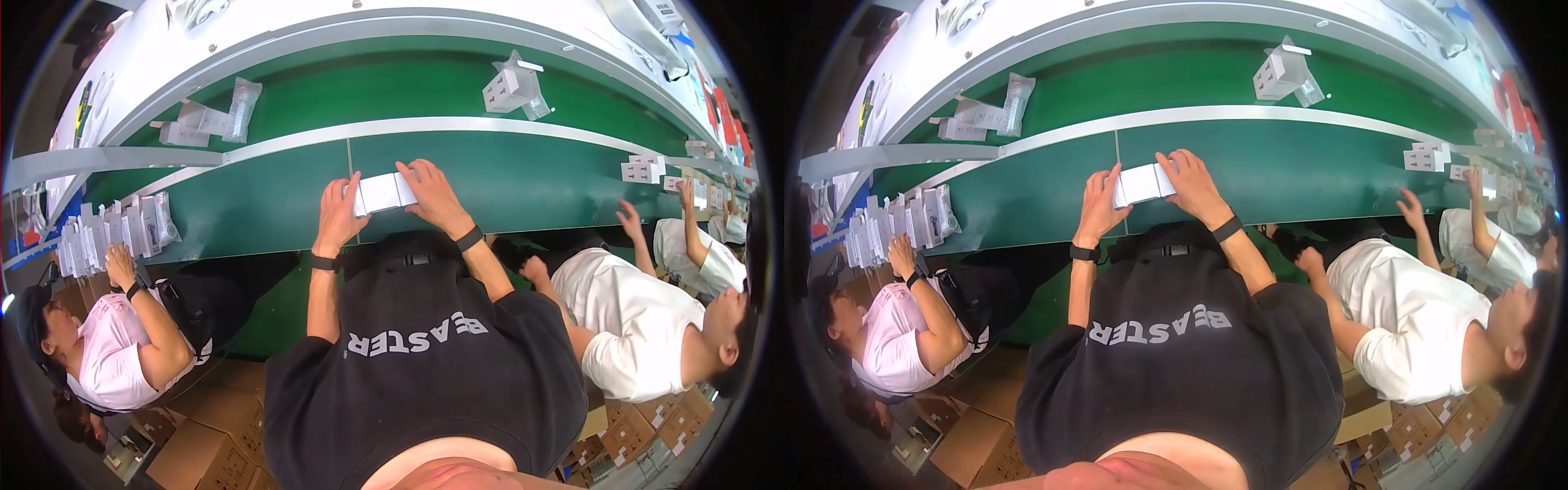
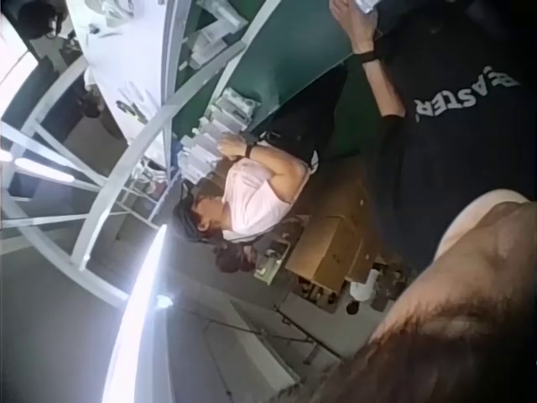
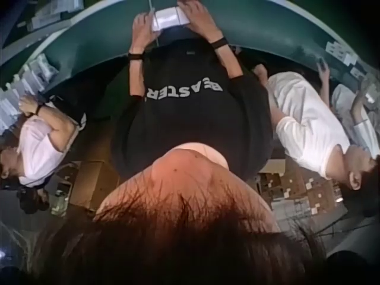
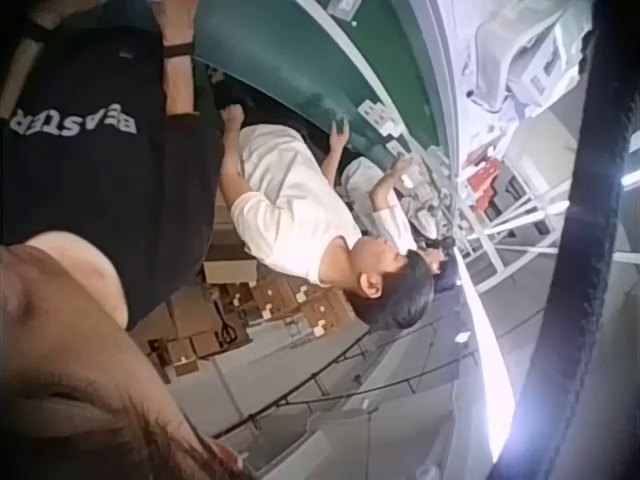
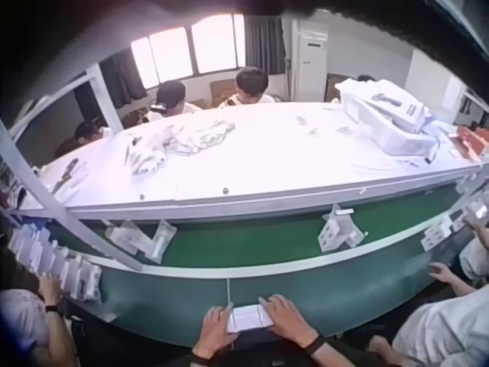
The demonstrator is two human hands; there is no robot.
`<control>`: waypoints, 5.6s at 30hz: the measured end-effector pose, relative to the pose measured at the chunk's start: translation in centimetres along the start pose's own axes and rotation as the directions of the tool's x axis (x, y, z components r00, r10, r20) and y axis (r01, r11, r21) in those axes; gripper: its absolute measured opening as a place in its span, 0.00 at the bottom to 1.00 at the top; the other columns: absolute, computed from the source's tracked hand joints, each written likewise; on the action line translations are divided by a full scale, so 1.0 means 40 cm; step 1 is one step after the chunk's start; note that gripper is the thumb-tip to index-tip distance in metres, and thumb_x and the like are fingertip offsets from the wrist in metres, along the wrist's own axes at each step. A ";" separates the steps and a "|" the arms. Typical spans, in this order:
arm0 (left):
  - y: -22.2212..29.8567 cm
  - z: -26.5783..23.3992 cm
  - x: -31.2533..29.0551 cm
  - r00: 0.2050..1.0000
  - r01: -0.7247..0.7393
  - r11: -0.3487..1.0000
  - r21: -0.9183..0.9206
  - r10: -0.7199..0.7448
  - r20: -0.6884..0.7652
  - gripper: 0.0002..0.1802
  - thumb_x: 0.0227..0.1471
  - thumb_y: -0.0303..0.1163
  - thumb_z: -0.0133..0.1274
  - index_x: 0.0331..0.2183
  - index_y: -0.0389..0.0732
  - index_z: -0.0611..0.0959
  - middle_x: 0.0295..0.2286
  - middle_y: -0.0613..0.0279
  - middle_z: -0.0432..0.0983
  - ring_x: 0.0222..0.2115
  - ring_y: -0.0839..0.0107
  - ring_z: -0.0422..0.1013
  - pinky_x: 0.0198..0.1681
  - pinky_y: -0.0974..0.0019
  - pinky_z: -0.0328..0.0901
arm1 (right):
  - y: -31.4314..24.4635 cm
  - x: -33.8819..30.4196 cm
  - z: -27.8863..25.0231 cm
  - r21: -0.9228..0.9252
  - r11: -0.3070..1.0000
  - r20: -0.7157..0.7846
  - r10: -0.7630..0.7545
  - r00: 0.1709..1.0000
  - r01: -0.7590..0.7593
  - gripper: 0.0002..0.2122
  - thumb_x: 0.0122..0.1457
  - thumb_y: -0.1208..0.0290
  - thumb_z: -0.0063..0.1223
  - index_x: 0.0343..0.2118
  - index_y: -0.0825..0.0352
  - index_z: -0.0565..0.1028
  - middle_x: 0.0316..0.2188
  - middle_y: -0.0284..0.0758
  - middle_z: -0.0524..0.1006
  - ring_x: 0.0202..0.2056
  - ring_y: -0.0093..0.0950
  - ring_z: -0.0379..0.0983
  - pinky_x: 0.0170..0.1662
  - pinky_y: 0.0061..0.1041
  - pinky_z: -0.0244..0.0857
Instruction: The person picks up bubble-wrapped items, slides them into white boxes, and folds the lids closed. They then arrange these smaller boxes into a larger shipping carton before returning to the assembly line to pack more items.
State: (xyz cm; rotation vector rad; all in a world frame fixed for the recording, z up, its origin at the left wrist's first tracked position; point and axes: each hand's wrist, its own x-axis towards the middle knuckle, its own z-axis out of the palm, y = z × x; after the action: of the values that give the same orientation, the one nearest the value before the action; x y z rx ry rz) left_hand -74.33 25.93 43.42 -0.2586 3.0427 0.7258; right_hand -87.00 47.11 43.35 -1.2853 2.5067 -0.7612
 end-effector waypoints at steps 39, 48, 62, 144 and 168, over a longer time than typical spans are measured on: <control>0.297 -0.012 -0.042 0.931 0.170 0.968 -0.184 -0.219 -0.291 0.45 0.46 0.38 0.65 0.61 0.36 0.62 0.58 0.44 0.58 0.61 0.45 0.51 0.63 0.49 0.51 | 1.114 0.026 -0.135 0.905 -0.414 0.298 0.778 0.553 0.095 0.12 0.59 0.66 0.58 0.40 0.68 0.72 0.30 0.38 0.76 0.34 0.30 0.75 0.35 0.25 0.73; 0.420 -0.017 -0.088 0.941 0.101 0.941 -0.323 -0.196 -0.276 0.32 0.48 0.30 0.60 0.55 0.37 0.70 0.53 0.48 0.65 0.58 0.51 0.59 0.60 0.54 0.57 | 0.735 0.012 -0.435 0.754 0.610 -0.604 0.790 0.106 -0.244 0.08 0.60 0.69 0.58 0.29 0.67 0.74 0.22 0.28 0.70 0.23 0.19 0.64 0.28 0.19 0.61; 0.697 -0.089 0.183 0.952 -0.300 0.772 -0.561 0.284 -0.118 0.41 0.37 0.33 0.70 0.54 0.37 0.71 0.46 0.50 0.74 0.47 0.53 0.71 0.51 0.58 0.66 | 0.050 -0.255 -0.687 0.296 0.916 -0.534 -0.077 0.842 0.272 0.06 0.48 0.79 0.64 0.28 0.67 0.76 0.25 0.31 0.71 0.21 0.24 0.66 0.25 0.21 0.61; 0.597 -0.212 0.013 0.998 0.007 0.618 -0.786 0.051 0.049 0.38 0.44 0.29 0.63 0.56 0.36 0.67 0.50 0.43 0.69 0.50 0.48 0.69 0.53 0.60 0.65 | -0.177 -0.226 -0.570 -0.019 0.991 -0.630 -0.113 0.768 0.130 0.14 0.44 0.69 0.71 0.33 0.64 0.77 0.32 0.33 0.73 0.24 0.29 0.70 0.26 0.26 0.66; 0.471 -0.158 0.029 0.966 -0.088 0.753 -0.652 -0.095 -0.241 0.31 0.51 0.33 0.59 0.56 0.39 0.69 0.44 0.49 0.75 0.47 0.55 0.71 0.48 0.58 0.67 | 0.230 -0.296 -0.565 0.517 0.764 -0.292 0.582 0.759 -0.386 0.14 0.63 0.65 0.55 0.43 0.72 0.78 0.33 0.30 0.78 0.33 0.17 0.69 0.39 0.18 0.64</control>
State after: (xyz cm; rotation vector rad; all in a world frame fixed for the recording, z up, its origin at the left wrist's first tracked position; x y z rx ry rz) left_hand -78.27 39.49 57.44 -0.3800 2.8548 1.9000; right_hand -95.79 68.88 56.94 -0.2708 2.5887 -1.4737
